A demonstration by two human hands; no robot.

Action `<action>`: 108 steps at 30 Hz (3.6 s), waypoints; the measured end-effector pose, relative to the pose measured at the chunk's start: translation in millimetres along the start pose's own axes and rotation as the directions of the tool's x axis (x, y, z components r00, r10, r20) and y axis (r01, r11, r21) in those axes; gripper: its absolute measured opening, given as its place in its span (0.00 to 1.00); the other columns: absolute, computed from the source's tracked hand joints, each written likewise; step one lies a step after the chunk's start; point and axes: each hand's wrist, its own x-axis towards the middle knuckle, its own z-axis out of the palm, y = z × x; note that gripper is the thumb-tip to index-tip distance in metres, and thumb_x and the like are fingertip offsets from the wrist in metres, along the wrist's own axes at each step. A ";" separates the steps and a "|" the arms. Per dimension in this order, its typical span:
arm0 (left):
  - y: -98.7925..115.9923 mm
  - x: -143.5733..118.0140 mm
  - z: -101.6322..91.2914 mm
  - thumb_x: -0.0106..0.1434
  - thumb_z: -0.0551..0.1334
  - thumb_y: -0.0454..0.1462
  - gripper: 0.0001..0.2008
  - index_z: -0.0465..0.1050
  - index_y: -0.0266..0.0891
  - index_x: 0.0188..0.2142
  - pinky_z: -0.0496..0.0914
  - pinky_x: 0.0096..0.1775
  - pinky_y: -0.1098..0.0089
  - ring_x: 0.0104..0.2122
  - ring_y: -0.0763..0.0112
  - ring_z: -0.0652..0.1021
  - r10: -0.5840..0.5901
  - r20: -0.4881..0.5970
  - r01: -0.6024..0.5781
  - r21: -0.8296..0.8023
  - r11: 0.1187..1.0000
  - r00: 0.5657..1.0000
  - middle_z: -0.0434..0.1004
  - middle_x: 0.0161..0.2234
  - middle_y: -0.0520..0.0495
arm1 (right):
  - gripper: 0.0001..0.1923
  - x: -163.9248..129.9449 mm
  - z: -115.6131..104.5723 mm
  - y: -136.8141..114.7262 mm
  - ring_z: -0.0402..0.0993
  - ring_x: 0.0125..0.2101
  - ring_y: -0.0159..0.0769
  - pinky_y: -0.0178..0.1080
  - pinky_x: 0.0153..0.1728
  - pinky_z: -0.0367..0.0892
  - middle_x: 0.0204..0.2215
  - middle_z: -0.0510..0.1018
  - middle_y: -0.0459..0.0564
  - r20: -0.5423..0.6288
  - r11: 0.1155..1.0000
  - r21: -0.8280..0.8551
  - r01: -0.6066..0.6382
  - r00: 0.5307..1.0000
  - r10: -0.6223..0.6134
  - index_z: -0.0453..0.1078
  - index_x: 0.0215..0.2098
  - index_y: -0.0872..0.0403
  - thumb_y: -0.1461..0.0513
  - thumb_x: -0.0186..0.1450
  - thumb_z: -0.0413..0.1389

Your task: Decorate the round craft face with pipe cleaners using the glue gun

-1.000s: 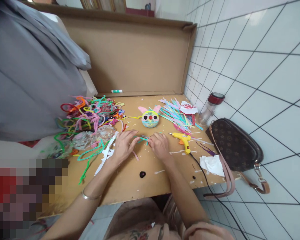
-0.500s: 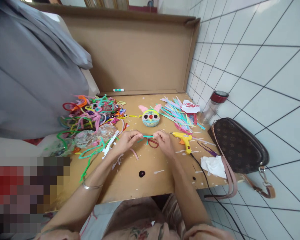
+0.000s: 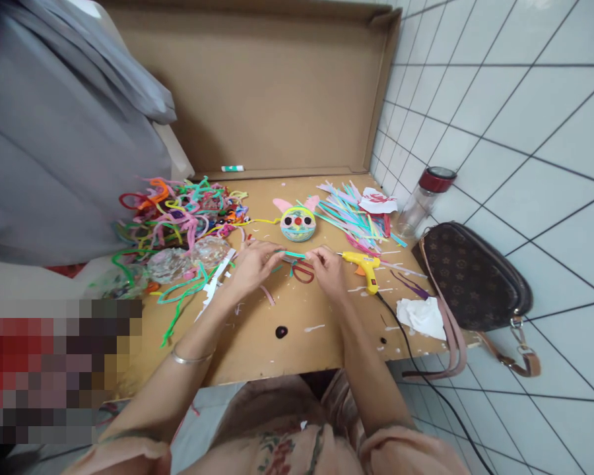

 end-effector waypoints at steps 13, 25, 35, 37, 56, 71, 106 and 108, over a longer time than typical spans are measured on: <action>0.6 -7.9 35.1 0.71 0.58 0.42 0.15 0.80 0.38 0.34 0.68 0.37 0.70 0.31 0.69 0.78 -0.075 -0.021 0.066 -0.265 0.962 0.997 0.83 0.32 0.46 | 0.15 -2.0 5.0 12.9 0.69 0.29 0.34 0.37 0.34 0.63 0.25 0.73 0.45 0.064 0.999 -0.037 -0.001 0.998 0.003 0.68 0.25 0.52 0.52 0.66 0.54; -1.2 -12.9 41.3 0.70 0.58 0.42 0.14 0.81 0.39 0.36 0.69 0.38 0.70 0.31 0.68 0.78 -0.033 -0.078 0.008 -0.303 0.953 0.996 0.83 0.32 0.45 | 0.12 -2.4 4.2 9.8 0.73 0.32 0.37 0.39 0.35 0.69 0.28 0.78 0.49 0.137 0.992 -0.050 0.117 0.985 -0.109 0.78 0.31 0.52 0.56 0.66 0.56; -5.2 -10.2 44.1 0.68 0.59 0.42 0.13 0.77 0.38 0.31 0.66 0.37 0.70 0.29 0.70 0.74 -0.173 -0.114 0.115 -0.397 0.911 0.978 0.78 0.27 0.48 | 0.11 -19.4 -13.3 9.0 0.74 0.32 0.38 0.41 0.36 0.70 0.30 0.78 0.50 -0.074 0.981 -0.183 0.071 0.994 -0.086 0.77 0.31 0.51 0.55 0.64 0.55; -2.7 -8.0 41.4 0.67 0.59 0.42 0.13 0.76 0.38 0.30 0.65 0.35 0.71 0.27 0.71 0.72 -0.246 -0.121 0.163 -0.466 0.869 0.962 0.75 0.25 0.51 | 0.11 -22.7 -27.3 3.8 0.73 0.30 0.38 0.41 0.35 0.70 0.28 0.78 0.49 -0.147 0.980 -0.197 0.028 0.987 -0.058 0.77 0.31 0.52 0.54 0.63 0.56; 30.5 -15.3 33.4 0.54 0.68 0.60 0.27 0.74 0.37 0.32 0.76 0.33 0.67 0.26 0.67 0.80 -0.223 0.111 0.206 -0.861 0.466 0.968 0.81 0.26 0.46 | 0.18 -9.7 11.1 -30.1 0.66 0.21 0.30 0.35 0.26 0.65 0.19 0.73 0.42 -0.055 0.927 0.282 -0.249 0.960 0.275 0.73 0.28 0.52 0.46 0.53 0.64; 17.4 -9.8 37.5 0.55 0.68 0.47 0.15 0.73 0.37 0.27 0.57 0.24 0.75 0.19 0.79 0.63 -0.449 0.053 0.251 -0.884 0.394 0.892 0.70 0.21 0.54 | 0.27 -24.5 -76.4 14.6 0.78 0.41 0.62 0.52 0.40 0.68 0.40 0.78 0.76 -0.318 0.290 -0.884 -0.366 0.927 0.198 0.74 0.45 0.66 0.48 0.67 0.55; 26.9 -8.4 26.5 0.58 0.69 0.53 0.23 0.64 0.42 0.38 0.43 0.19 0.78 0.14 0.83 0.50 -0.512 0.264 0.201 -0.964 -0.175 0.817 0.49 0.16 0.65 | 0.21 10.4 20.8 -21.4 0.64 0.25 0.33 0.38 0.29 0.65 0.24 0.72 0.42 -0.345 0.966 -0.118 -0.231 0.922 0.178 0.65 0.31 0.51 0.47 0.50 0.64; 24.5 -7.6 27.2 0.57 0.70 0.52 0.22 0.65 0.41 0.37 0.43 0.19 0.78 0.15 0.83 0.50 -0.526 0.234 0.188 -0.972 -0.140 0.818 0.48 0.16 0.65 | 0.20 11.1 19.7 -19.9 0.64 0.25 0.34 0.38 0.28 0.64 0.23 0.72 0.43 -0.370 0.957 -0.200 -0.210 0.921 0.124 0.64 0.29 0.49 0.47 0.51 0.64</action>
